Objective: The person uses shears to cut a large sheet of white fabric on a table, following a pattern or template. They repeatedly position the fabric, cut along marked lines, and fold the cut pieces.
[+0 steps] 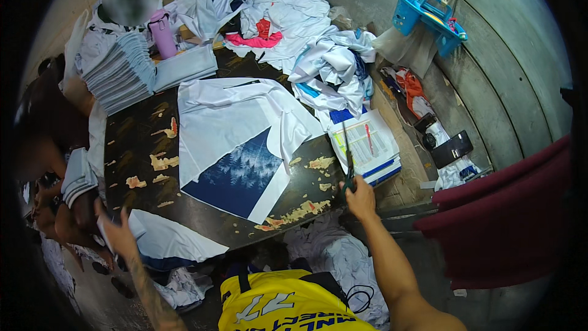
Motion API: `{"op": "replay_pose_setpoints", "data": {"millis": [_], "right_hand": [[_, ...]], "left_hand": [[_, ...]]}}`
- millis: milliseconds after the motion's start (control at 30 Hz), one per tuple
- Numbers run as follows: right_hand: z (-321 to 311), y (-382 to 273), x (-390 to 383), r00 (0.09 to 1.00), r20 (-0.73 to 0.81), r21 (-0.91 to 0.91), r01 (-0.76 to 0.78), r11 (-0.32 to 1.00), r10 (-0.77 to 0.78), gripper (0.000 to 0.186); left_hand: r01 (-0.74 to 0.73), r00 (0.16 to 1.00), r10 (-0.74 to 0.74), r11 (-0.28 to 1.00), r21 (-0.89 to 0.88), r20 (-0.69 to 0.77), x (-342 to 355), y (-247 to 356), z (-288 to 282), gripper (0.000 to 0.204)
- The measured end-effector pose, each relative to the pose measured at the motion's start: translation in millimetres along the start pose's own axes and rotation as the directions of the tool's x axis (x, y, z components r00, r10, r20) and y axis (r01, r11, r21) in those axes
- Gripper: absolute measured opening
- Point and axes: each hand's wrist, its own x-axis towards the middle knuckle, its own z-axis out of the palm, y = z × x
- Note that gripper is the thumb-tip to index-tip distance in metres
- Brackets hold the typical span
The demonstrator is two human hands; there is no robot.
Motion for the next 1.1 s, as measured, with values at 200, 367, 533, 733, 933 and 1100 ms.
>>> {"op": "replay_pose_setpoints", "data": {"millis": [200, 367, 533, 733, 933, 1100], "right_hand": [[-18.9, 9.7, 82.5, 0.985, -0.035, -0.219, -0.174, 0.960, 0.170, 0.043], [17.9, -37.3, 49.0, 0.936, -0.285, -0.258, 0.132, 0.957, -0.206, 0.047], [117.1, -128.8, -35.4, 0.726, 0.363, -0.081, 0.649, 0.757, -0.584, 0.062], [70.2, -71.6, -21.0, 0.635, 0.585, -0.103, 0.675, 0.730, -0.504, 0.050], [68.0, -123.2, 11.3, 0.824, 0.273, -0.146, 0.545, 0.826, -0.496, 0.048], [170.9, -167.3, 159.7, 0.969, 0.116, 0.161, 0.199, 0.967, -0.219, 0.066]], "left_hand": [[-0.083, 0.870, 0.265, 0.910, -0.407, 0.415, 34.7, 214.7, 151.5, 0.037], [-0.176, 0.744, 0.413, 0.879, -0.443, 0.525, -1.3, 303.3, 303.6, 0.030], [0.264, 0.942, -0.161, 0.897, -0.354, 0.293, 43.1, 144.9, 329.0, 0.020], [0.624, 0.710, -0.680, 0.728, 0.282, 0.185, 36.6, -262.0, 59.0, 0.039], [0.813, 0.573, -0.612, 0.341, 0.472, -0.545, 28.4, -316.5, -68.6, 0.049], [0.168, 0.968, -0.179, 0.983, 0.078, 0.173, 82.3, -156.7, 108.2, 0.045]]}}
